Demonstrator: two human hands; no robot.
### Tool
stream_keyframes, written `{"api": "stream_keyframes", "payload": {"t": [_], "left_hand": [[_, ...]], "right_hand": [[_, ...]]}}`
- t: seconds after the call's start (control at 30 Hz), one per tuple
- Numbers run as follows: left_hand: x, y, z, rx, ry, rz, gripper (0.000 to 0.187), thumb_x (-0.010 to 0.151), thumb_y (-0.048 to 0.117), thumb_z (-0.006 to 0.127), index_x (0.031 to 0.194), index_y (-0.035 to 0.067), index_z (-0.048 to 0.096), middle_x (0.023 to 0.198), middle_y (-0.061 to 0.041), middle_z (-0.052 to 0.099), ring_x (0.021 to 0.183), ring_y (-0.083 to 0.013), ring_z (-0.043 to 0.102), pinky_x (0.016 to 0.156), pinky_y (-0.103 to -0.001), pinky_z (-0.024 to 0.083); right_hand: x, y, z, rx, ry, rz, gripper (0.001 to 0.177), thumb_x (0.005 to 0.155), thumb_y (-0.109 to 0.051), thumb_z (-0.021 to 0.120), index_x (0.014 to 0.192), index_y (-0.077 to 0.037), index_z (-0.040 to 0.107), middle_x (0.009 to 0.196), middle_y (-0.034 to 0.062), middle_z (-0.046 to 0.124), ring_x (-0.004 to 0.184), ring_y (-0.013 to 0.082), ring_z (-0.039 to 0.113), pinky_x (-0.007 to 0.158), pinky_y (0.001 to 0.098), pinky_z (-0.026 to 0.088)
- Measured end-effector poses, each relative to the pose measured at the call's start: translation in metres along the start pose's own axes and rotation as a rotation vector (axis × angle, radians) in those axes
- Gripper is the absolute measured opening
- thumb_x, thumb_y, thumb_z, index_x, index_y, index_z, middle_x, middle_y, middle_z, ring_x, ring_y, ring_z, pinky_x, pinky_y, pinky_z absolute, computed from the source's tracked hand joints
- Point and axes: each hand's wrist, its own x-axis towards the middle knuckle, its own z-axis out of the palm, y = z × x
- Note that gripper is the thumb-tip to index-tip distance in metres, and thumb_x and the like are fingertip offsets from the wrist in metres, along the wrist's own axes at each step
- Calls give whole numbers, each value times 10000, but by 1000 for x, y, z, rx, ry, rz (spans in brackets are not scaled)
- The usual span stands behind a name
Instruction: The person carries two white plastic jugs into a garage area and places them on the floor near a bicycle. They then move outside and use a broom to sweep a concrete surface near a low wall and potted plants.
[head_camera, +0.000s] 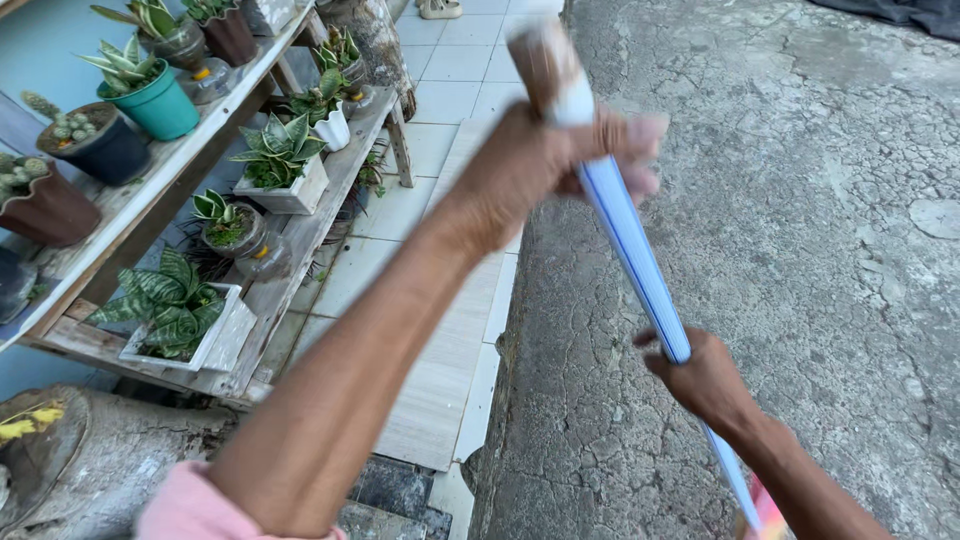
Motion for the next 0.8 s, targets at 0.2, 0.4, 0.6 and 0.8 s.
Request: {"api": "stream_keyframes", "payload": {"t": [0.2, 0.4, 0.6, 0.8], "left_hand": [[26, 51, -8, 230, -213, 553, 521, 855, 695, 688, 947, 183, 687, 797, 17, 732, 698, -51, 770, 652, -224, 647], [43, -6, 45, 292, -339, 503, 496, 842, 694, 658, 872, 205, 738, 718, 48, 727, 748, -65, 764, 763, -306, 619], [44, -51, 42, 224, -274, 103, 490, 792, 618, 718, 811, 128, 732, 783, -22, 727, 761, -155, 740, 764, -329, 673], [29, -91, 50, -158, -159, -276, 435, 714, 511, 827, 869, 109, 766, 864, -67, 789, 822, -170, 782, 781, -363, 646]], "right_hand": [[54, -78, 4, 93, 92, -255, 245, 923, -180, 661, 1125, -62, 733, 918, 167, 739, 656, 163, 598, 602, 350, 534], [103, -48, 17, 137, 148, -450, 241, 888, -207, 716, 1049, -29, 727, 983, 87, 731, 881, 191, 690, 783, 375, 575], [77, 71, -12, -25, 65, -112, 217, 898, -168, 703, 1058, -33, 759, 949, 184, 756, 820, 285, 733, 756, 445, 618], [45, 110, -30, -134, -11, 20, 284, 831, -139, 743, 1102, -72, 794, 1087, 149, 768, 833, 190, 739, 762, 404, 611]]}}
